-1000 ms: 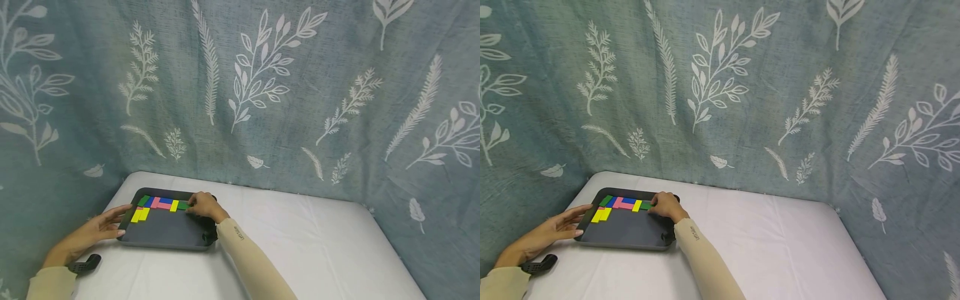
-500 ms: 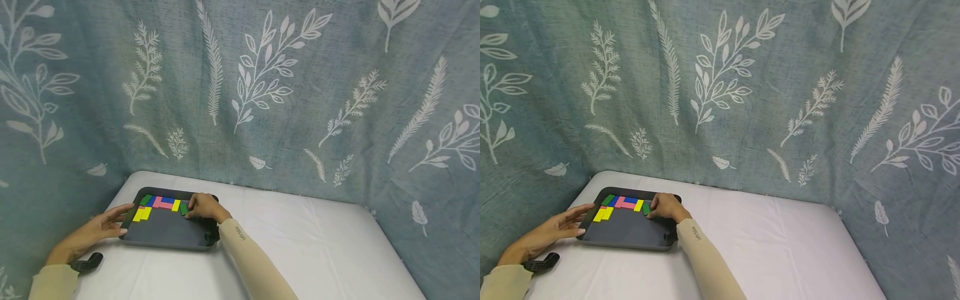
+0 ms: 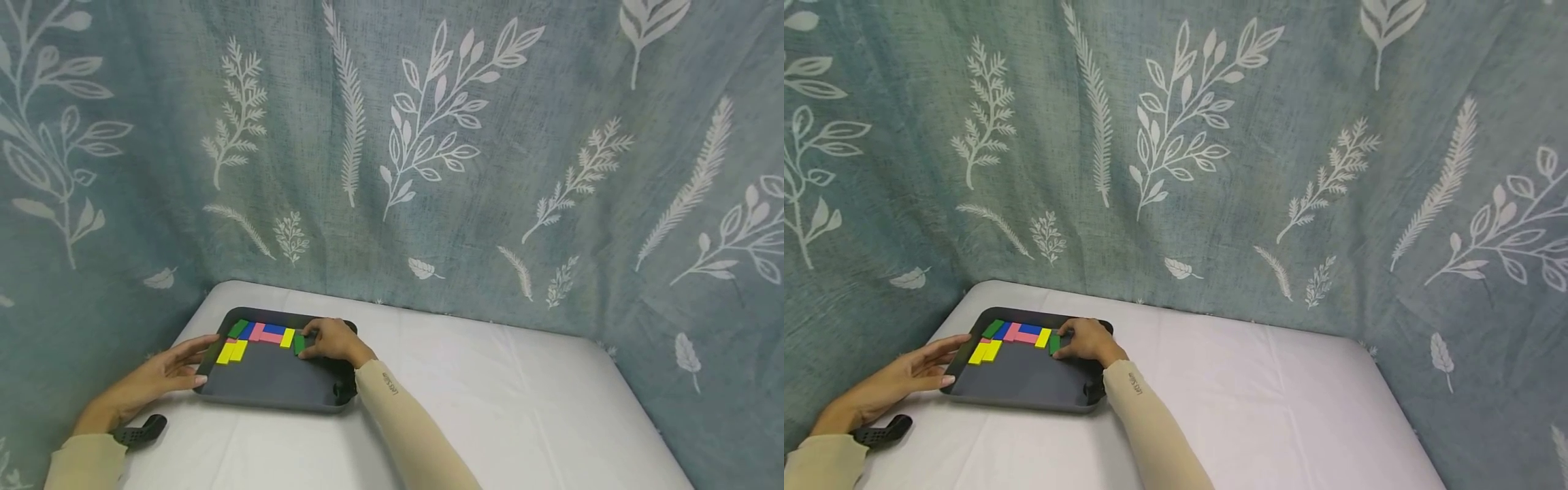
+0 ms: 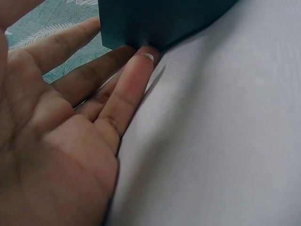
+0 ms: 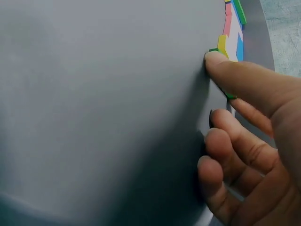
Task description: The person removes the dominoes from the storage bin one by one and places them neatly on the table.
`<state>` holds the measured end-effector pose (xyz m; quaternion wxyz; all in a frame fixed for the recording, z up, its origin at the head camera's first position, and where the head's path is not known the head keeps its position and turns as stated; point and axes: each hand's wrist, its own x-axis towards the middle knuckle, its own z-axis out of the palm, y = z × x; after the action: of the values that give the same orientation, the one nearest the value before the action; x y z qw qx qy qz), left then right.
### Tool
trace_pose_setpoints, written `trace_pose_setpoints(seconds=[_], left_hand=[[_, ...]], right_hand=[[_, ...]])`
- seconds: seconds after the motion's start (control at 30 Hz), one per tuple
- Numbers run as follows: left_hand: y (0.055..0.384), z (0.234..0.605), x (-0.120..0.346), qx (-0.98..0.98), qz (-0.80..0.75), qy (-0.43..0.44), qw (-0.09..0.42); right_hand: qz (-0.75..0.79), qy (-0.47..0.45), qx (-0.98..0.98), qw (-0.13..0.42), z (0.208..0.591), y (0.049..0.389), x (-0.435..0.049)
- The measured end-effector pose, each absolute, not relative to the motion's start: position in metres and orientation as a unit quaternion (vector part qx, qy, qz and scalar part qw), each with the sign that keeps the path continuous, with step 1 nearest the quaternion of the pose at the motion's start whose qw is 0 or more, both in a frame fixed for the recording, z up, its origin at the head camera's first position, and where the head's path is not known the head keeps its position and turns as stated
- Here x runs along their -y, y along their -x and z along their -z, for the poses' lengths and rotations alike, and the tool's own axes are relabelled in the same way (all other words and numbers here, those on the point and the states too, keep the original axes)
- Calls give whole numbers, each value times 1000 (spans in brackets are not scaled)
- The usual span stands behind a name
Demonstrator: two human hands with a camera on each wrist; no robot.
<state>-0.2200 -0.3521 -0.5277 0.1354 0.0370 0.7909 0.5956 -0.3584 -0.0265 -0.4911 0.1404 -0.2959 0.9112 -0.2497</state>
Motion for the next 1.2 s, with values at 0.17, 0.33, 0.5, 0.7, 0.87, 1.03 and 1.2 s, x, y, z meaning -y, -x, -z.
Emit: trace_pose_setpoints(seconds=[0.17, 0.33, 0.5, 0.7, 0.87, 1.03, 1.2], left_hand=[[216, 530, 353, -786, -599, -43, 144], [217, 531, 353, -784, -602, -46, 140], [220, 530, 351, -786, -601, -46, 136], [220, 528, 351, -788, -597, -41, 143], [219, 527, 352, -791, -593, -40, 143], [221, 527, 352, -795, -589, -38, 142], [219, 527, 351, -796, -588, -43, 138]], right_hand=[[252, 304, -908, 144, 492, 357, 25], [271, 318, -897, 146, 483, 354, 20], [287, 319, -892, 144, 471, 351, 10], [291, 335, -886, 133, 462, 350, -3], [293, 345, -884, 117, 457, 351, -16], [291, 347, -885, 105, 452, 350, -29], [298, 339, -887, 97, 451, 347, -45]])
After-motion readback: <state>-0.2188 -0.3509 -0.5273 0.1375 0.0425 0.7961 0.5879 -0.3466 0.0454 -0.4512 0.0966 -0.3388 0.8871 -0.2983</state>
